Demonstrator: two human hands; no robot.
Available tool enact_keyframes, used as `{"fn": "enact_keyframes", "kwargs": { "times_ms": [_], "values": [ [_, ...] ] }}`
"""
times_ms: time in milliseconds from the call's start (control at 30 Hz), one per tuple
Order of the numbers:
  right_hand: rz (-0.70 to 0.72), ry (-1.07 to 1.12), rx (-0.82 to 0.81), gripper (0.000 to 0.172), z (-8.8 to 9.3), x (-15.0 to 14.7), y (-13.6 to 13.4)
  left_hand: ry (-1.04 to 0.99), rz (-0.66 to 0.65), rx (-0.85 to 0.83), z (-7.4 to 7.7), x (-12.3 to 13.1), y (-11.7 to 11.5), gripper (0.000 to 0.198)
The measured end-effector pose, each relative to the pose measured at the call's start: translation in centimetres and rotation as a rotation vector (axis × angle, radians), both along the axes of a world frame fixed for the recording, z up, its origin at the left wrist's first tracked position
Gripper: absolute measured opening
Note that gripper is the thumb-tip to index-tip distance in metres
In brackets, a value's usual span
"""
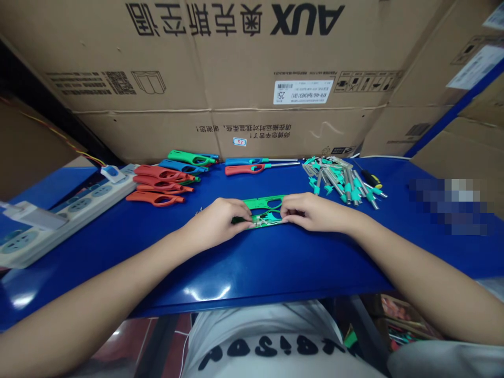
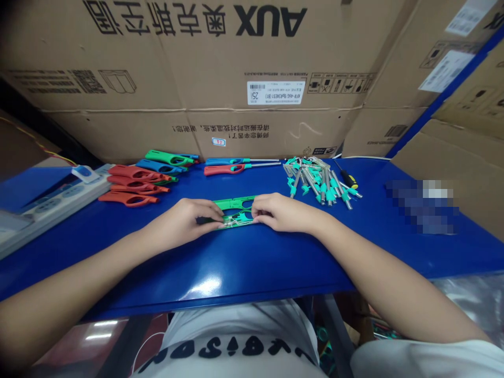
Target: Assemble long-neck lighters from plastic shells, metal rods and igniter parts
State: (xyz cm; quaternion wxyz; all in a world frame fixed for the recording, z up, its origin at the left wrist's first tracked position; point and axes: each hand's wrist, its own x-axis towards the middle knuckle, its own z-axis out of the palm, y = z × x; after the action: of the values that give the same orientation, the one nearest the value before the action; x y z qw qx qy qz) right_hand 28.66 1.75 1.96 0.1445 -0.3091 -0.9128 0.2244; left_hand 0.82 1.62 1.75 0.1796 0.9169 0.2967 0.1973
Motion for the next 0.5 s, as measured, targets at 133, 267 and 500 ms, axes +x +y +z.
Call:
{"fn": "enact_keyframes", "kwargs": {
  "times_ms": [133, 267, 500],
  "values": [
    [-0.018, 0.001, 0.018, 0.013, -0.2, -0.05, 0.12, 0.031, 0.027, -0.009, 0.03, 0.09, -0.05, 0.008],
    [-0.036, 0.03, 0.016, 0.011, -0.3, -0.03, 0.09, 0.061, 0.035, 0.001, 0.18, 0.22, -0.3, 0.01],
    [0.004, 0.057, 0.073, 0.018, -0.52, -0.2, 0.03, 0.076, 0.019, 0.028, 0.19, 0.2, -0.44, 0.011]
  ]
}}
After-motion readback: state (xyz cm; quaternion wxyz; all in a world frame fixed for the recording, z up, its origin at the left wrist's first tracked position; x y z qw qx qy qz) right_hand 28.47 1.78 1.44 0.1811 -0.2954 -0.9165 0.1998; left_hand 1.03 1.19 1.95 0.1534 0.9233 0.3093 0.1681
